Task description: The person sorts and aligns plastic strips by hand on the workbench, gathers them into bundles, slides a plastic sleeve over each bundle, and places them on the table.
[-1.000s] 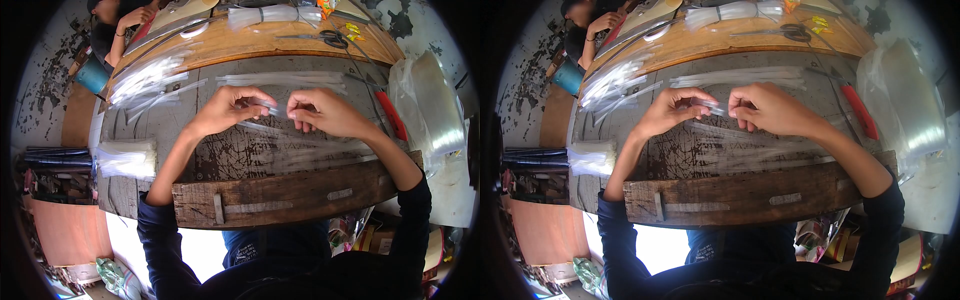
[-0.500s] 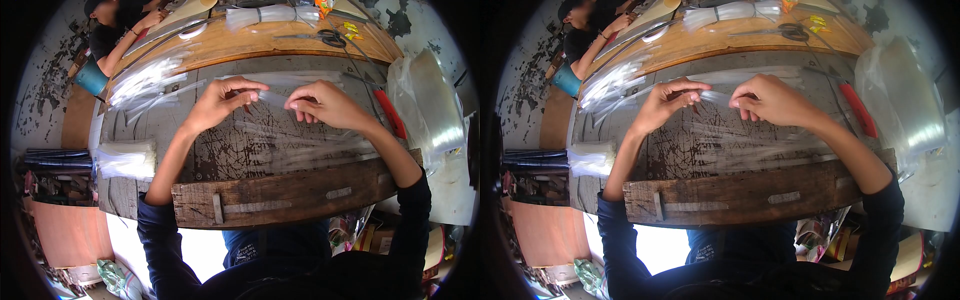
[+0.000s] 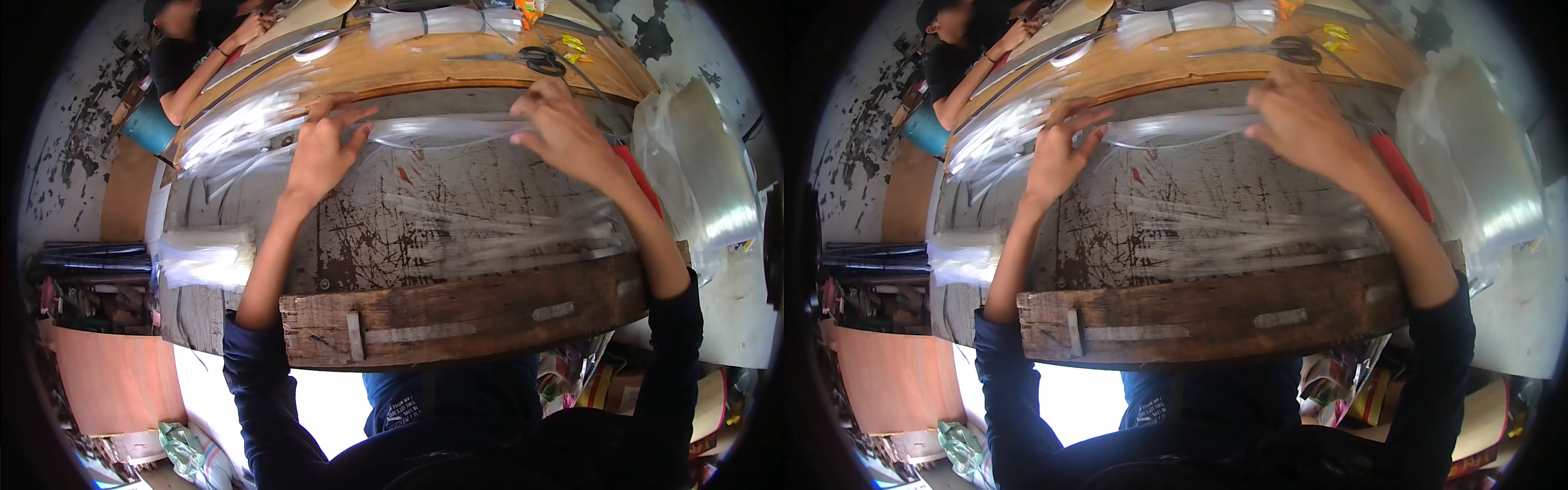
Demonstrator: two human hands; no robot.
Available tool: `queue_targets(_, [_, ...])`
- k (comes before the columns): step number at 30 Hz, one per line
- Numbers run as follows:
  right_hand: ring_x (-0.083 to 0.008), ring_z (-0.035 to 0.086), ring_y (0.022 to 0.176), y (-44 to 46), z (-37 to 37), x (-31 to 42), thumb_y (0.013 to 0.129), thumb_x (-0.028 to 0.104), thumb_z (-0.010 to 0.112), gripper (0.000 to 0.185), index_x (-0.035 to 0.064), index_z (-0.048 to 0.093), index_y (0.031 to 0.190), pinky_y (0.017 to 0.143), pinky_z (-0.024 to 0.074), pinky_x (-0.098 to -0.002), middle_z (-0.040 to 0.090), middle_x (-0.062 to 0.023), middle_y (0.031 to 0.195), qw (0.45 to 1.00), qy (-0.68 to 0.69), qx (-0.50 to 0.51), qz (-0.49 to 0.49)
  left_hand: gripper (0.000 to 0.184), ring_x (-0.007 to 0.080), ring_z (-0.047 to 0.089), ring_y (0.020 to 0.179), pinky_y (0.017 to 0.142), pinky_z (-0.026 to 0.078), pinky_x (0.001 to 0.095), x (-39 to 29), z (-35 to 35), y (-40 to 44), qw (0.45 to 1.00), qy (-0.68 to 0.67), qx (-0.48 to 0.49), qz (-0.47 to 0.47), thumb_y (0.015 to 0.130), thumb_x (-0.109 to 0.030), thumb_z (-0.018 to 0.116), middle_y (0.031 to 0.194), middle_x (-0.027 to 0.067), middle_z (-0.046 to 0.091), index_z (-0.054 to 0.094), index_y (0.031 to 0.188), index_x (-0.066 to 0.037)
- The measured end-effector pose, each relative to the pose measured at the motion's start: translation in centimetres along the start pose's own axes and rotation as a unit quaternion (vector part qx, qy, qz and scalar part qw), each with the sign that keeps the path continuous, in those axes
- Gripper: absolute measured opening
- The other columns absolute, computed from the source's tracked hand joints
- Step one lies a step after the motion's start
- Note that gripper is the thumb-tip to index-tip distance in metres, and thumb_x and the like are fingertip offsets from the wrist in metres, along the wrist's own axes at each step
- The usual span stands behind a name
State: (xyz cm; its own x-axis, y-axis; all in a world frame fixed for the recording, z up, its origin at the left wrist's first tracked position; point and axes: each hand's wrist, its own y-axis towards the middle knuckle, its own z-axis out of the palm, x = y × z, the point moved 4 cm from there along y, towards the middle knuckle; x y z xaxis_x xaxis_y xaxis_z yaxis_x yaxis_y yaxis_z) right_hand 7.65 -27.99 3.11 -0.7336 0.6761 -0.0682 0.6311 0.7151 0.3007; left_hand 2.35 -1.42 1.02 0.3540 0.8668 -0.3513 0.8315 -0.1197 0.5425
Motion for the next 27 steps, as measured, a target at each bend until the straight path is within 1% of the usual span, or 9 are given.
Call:
queue_targets(1, [-0.0275,0.053,0.092,-0.1,-0.8,1.2,0.078,0.022,0.065,0.033,0.0039,0.054,0.102,0.082,0.042,-0.0398,0.048,-0.0126,0.104,1.0,0.0,-0.001,-0.002,0.025,0.0239,0.059,0.097,0.079,0.048,0.0338,0.0,0.0,0.0,1.0,0.006,-0.009,-0.016,0.081,-0.008,0.06,0.103,0.0065,0.06,0.066,0.103,-0.016])
queue_targets(3, [-0.0262,0.053,0.091,-0.8,-0.9,5.0,0.077,0.017,0.066,0.032,0.0049,0.053,0.103,0.079,0.0433,-0.0384,0.049,-0.0122,0.101,0.95,0.24,0.172,-0.099,0.024,0.0227,0.059,0.096,0.079,0.049,0.0332,-0.6,0.1,0.2,0.999,-0.024,0.012,-0.021,0.081,-0.006,0.06,0.103,0.0063,0.061,0.066,0.103,-0.014])
queue_targets(5, [-0.0256,0.053,0.092,-1.9,0.0,7.3,0.076,0.013,0.066,0.031,0.0051,0.052,0.103,0.078,0.0434,-0.0371,0.049,-0.0118,0.1,0.947,0.26,0.161,-0.095,0.024,0.0216,0.06,0.095,0.079,0.049,0.0327,-1.3,0.0,0.3,0.998,-0.055,0.035,-0.026,0.081,-0.005,0.059,0.103,0.0061,0.061,0.066,0.102,-0.013])
queue_targets(7, [-0.0251,0.053,0.092,-2.0,0.3,8.1,0.076,0.01,0.066,0.031,0.0053,0.051,0.103,0.076,0.0436,-0.0358,0.049,-0.0113,0.098,0.944,0.28,0.151,-0.091,0.023,0.0199,0.061,0.094,0.079,0.05,0.0323,-2.4,0.4,0.3,0.974,-0.188,0.125,-0.016,0.082,-0.002,0.057,0.101,0.0063,0.063,0.066,0.101,-0.011])
queue_targets(12, [-0.0207,0.057,0.073,-1.3,0.6,7.7,0.076,0.001,0.063,0.024,0.002,0.052,0.096,0.064,0.044,-0.0329,0.057,-0.0085,0.077,0.894,0.365,0.261,-0.002,0.021,0.019,0.063,0.092,0.082,0.051,0.0313,-4.2,1.5,-0.5,0.894,-0.354,0.275,-0.001,0.083,-0.007,0.058,0.098,0.0088,0.065,0.065,0.103,-0.007])
queue_targets(15, [-0.0174,0.056,0.065,-0.9,1.4,6.7,0.076,0.0,0.061,0.013,-0.0004,0.054,0.087,0.06,0.0436,-0.031,0.059,-0.0082,0.07,0.898,0.399,0.18,-0.033,0.022,0.0191,0.063,0.091,0.083,0.051,0.0313,-4.5,1.8,-1.0,0.875,-0.362,0.321,-0.004,0.083,-0.009,0.06,0.098,0.0101,0.066,0.064,0.105,-0.007])
queue_targets(16, [-0.0132,0.056,0.067,-0.8,1.0,6.2,0.078,0.003,0.061,0.007,-0.0014,0.056,0.08,0.061,0.0433,-0.0287,0.061,-0.0076,0.073,0.882,0.413,0.225,0.015,0.023,0.0184,0.063,0.09,0.081,0.051,0.0306,-4.9,1.6,-0.9,0.883,-0.342,0.321,0.016,0.082,-0.008,0.061,0.096,0.0104,0.066,0.063,0.105,-0.006])
queue_targets(20, [-0.0121,0.058,0.064,-0.1,0.6,5.2,0.08,0.014,0.063,0.013,0.0002,0.062,0.079,0.061,0.0452,-0.0267,0.063,-0.0059,0.071,0.864,0.455,0.216,0.01,0.025,0.017,0.063,0.089,0.079,0.052,0.03,-4.4,1.7,-0.8,0.87,-0.372,0.322,-0.024,0.081,-0.006,0.062,0.096,0.0097,0.066,0.063,0.106,-0.006])
queue_targets(27, [-0.0088,0.053,0.065,-0.3,0.7,5.4,0.081,0.008,0.06,0.011,-0.0014,0.055,0.078,0.06,0.0447,-0.0239,0.057,-0.0032,0.071,0.84,0.456,0.287,0.061,0.025,0.0142,0.062,0.087,0.078,0.051,0.0266,-4.6,1.0,-0.4,0.874,-0.396,0.28,-0.023,0.08,-0.001,0.061,0.099,0.0087,0.064,0.063,0.105,-0.003])
